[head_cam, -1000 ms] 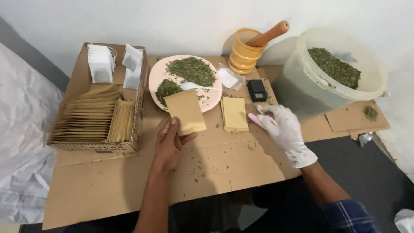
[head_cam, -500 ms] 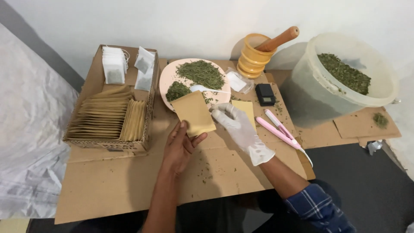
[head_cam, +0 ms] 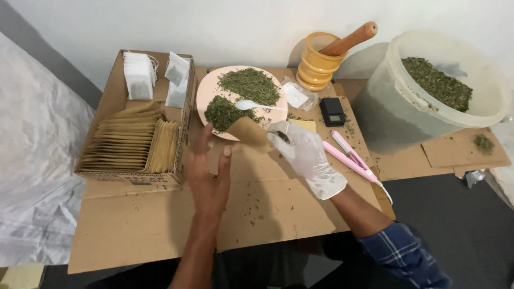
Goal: Folding and sealing individual tea bags using a handheld heat sealer.
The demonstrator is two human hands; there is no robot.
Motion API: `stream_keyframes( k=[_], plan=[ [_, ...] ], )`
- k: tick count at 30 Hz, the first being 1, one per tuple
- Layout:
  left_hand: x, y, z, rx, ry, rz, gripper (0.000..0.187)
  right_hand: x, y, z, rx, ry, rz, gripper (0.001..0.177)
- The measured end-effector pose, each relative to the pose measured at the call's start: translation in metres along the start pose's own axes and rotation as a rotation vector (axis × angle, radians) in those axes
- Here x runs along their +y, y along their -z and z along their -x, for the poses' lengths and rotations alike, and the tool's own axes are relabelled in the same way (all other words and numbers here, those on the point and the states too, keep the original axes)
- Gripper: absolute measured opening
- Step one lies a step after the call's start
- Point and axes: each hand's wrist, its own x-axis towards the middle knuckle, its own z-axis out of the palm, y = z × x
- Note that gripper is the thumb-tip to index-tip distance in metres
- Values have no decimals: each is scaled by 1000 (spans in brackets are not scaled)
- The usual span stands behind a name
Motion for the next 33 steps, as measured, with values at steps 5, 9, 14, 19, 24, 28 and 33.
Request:
stream_keyframes(
  k=[5,9,14,19,24,28,33],
  plan=[
    [6,14,-36,-59,-736,-612,24,-31,12,0,-87,486,456,19],
    [1,22,-58,-179,-853,-848,22,-39,11,-5,-69,572,559,19],
    [-2,23,-75,-322,-884,-1066,3,-58,18,-8,-68,629,638,19],
    [102,60,-101,-472,-689,-1083,19,-68,35,-23,-94,541,506,29],
    [40,158,-217,-392,-692,-1243,42,-44,39,-11,248,685,475,25],
    [-7,218,-270,-300,-700,-1356,28,-8,35,-2,73,481,454,32],
    [-46,223,-272,-320,-405,-1167,28,49,25,9,-15,316,425,37]
  ],
)
